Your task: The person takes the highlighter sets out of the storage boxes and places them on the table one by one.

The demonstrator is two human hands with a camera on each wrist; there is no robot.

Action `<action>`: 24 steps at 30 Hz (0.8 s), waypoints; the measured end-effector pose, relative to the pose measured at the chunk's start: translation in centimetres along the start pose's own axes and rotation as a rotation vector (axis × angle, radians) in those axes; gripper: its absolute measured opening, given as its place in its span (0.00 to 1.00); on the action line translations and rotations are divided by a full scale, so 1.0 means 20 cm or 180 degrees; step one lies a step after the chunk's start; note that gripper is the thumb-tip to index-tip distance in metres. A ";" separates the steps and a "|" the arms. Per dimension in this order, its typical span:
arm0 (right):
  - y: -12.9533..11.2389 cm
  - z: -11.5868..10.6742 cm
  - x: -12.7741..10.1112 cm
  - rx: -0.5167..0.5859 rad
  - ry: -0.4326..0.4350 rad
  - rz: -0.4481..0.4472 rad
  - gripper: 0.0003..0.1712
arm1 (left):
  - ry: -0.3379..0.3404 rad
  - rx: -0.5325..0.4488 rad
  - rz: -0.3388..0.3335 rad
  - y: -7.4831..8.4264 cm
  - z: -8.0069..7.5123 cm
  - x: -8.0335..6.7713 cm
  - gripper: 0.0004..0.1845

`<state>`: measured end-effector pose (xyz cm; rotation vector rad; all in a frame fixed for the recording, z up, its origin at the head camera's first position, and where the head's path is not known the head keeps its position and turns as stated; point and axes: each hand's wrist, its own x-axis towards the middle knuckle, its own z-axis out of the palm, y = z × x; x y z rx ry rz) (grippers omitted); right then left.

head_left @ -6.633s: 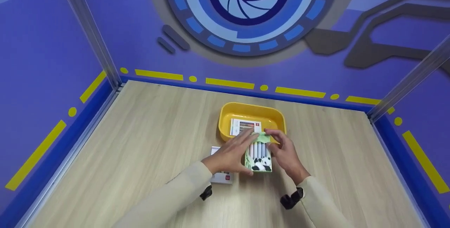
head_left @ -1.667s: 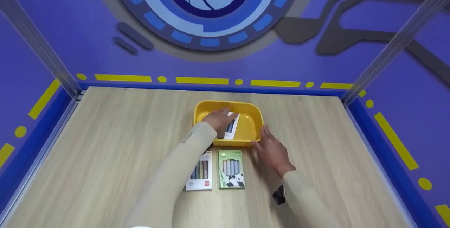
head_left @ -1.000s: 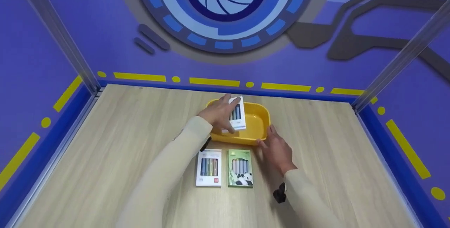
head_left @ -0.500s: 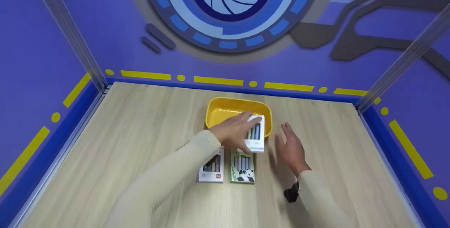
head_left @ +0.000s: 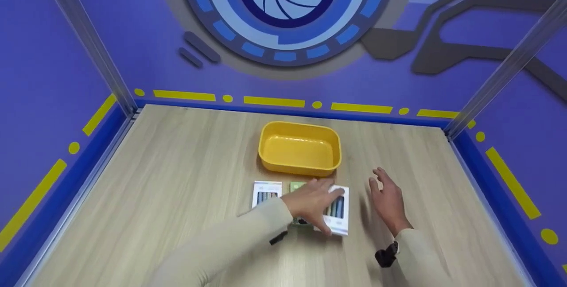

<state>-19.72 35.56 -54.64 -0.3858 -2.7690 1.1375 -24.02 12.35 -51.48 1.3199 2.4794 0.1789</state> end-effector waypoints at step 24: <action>-0.04 0.07 -0.09 0.0237 -0.0092 0.0151 0.29 | 0.0342 -0.0162 -0.0339 0.06 0.25 0.18 0.52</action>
